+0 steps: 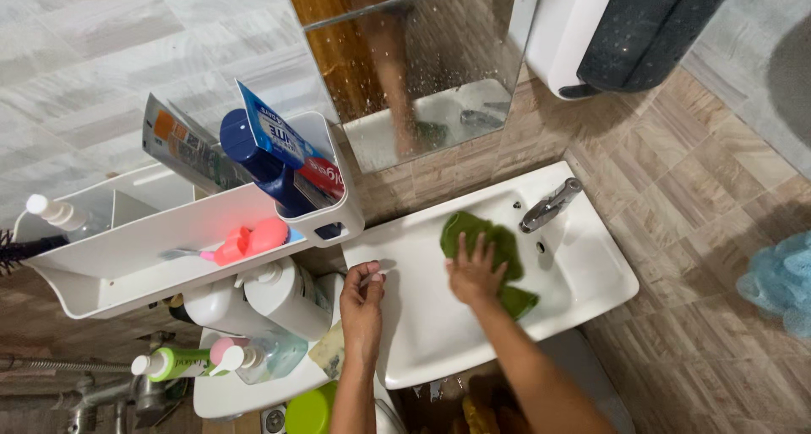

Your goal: The person washes their hands under running water in a bathroom sink, then uses a green cloth to wipe the sink basin and faucet. The person repeatedly wipes the sink surface and faucet area with the cloth.

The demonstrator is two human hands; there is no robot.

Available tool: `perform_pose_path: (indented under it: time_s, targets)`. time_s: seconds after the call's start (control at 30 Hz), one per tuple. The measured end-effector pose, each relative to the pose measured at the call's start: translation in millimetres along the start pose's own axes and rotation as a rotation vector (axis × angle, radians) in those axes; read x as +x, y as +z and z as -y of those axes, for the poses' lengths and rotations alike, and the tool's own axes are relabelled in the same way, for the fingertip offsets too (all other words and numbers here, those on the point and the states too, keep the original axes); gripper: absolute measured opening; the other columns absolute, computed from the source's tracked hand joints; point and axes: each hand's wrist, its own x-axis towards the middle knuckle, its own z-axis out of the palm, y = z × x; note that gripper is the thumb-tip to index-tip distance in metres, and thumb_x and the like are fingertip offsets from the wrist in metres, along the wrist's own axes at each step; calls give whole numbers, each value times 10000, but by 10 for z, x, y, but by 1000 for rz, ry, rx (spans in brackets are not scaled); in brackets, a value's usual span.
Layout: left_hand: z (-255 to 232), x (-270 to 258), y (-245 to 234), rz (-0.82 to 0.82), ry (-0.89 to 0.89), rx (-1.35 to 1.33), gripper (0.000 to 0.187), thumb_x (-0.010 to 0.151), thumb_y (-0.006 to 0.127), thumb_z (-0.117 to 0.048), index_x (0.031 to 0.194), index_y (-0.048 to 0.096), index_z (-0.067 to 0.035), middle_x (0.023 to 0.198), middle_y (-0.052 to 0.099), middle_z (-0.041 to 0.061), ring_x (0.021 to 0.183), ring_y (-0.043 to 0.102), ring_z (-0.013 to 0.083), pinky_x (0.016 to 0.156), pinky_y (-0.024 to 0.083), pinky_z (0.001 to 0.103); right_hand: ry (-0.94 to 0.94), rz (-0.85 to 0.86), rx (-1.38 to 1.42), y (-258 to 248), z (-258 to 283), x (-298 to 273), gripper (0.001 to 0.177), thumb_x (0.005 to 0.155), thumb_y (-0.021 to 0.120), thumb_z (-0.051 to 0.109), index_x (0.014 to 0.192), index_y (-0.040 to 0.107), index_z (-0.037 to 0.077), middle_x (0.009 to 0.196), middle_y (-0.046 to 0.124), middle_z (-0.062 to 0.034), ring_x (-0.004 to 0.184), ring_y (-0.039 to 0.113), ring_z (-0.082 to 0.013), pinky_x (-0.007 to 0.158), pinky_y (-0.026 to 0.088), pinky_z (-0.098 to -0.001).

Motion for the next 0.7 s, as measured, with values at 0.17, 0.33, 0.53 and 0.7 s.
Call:
perform_pose_path:
  time_s: [0.17, 0.33, 0.53, 0.7]
  targets:
    - [41, 63, 34, 51, 32, -77, 208, 944, 576, -80, 1136, 651, -51, 1041, 680, 5, 939, 639, 78, 814, 511, 241, -280, 154, 115, 191, 516, -449, 726, 1051, 184, 567, 1648, -103, 271, 1709, -200, -101, 1573, -112, -348, 1228, 20, -658]
    - [111, 96, 129, 65, 46, -95, 170, 990, 617, -103, 1140, 662, -36, 993, 667, 43, 879, 577, 119, 789, 476, 265, -654, 415, -115, -147, -3, -750, 694, 1034, 173, 569, 1641, -36, 305, 1719, -183, -33, 1583, -124, -273, 1247, -40, -613]
    - [36, 66, 141, 81, 15, -37, 168, 965, 594, -122, 1101, 656, -44, 965, 689, 21, 912, 647, 107, 795, 502, 264, -472, 173, -679, -553, -634, -536, 612, 1069, 242, 382, 1656, 99, 287, 1738, -31, -105, 1603, -20, -283, 1252, -49, -634]
    - [136, 41, 110, 84, 14, -33, 161, 972, 604, -107, 1103, 663, -34, 933, 668, 30, 852, 579, 116, 760, 466, 265, -203, 191, -261, -253, -285, -435, 691, 1056, 257, 507, 1651, -33, 312, 1706, -179, -138, 1585, -144, -346, 1218, -82, -653]
